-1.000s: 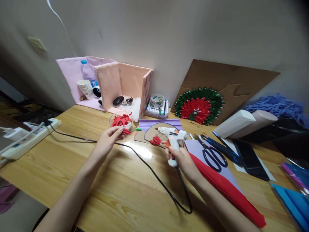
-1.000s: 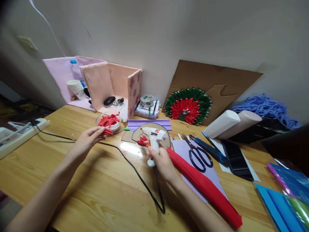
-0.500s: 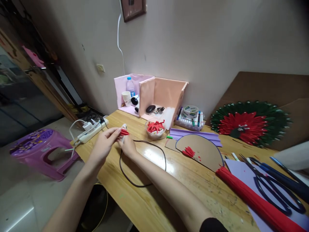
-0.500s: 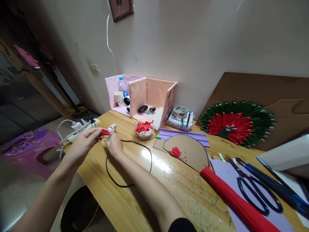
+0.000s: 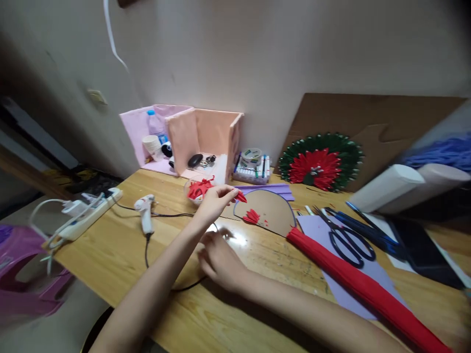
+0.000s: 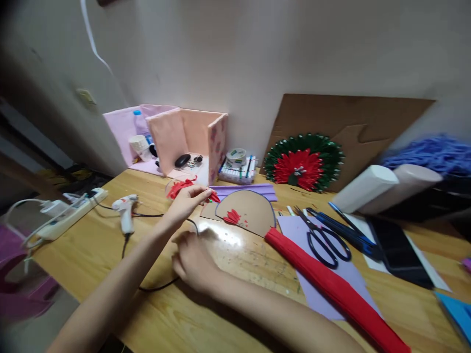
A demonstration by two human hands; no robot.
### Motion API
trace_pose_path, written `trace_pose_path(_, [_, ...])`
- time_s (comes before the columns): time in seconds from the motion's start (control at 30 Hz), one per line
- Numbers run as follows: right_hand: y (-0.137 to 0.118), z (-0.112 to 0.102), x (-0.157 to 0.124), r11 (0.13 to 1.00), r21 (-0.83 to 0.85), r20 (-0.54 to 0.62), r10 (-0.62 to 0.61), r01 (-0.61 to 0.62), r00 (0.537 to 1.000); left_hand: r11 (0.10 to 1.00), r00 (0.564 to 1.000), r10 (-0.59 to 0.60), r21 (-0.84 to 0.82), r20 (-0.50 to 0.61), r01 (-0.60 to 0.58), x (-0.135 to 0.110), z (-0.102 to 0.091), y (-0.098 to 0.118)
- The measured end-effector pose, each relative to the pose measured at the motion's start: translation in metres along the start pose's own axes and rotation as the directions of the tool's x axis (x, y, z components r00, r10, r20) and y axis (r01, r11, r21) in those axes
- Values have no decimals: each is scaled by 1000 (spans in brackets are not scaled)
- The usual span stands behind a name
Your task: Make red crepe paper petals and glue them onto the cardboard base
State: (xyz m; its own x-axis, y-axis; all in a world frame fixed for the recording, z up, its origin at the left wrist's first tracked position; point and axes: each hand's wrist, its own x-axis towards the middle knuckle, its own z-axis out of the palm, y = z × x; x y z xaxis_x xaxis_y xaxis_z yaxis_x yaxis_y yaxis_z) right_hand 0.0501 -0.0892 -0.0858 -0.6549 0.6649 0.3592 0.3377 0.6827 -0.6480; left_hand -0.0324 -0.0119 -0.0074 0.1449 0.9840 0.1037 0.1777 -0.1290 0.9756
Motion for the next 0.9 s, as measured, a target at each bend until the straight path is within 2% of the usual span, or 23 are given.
trace_pose_path(0.13, [35, -55, -75, 997, -83, -29, 1, -3, 1000, 990, 979, -14, 143, 205, -16, 38, 45, -22])
trace_pose_path(0.27, [54, -86, -108, 992, -123, -87, 5, -16, 996, 982, 952, -90, 185, 292, 36, 58, 63, -45])
trace_pose_path(0.43, [64, -98, -110, 993, -84, -191, 61, -78, 980, 973, 942, -120, 225, 314, 49, 68, 60, -64])
trace_pose_path(0.7, [68, -99, -111, 992, -35, -179, 116, -124, 977, 963, 930, -170, 255, 327, 86, 68, 57, -76])
trace_pose_path(0.9, [69, -98, -110, 990, -40, -180, 125, -134, 976, 969, 937, -148, 237, 317, 73, 69, 59, -77])
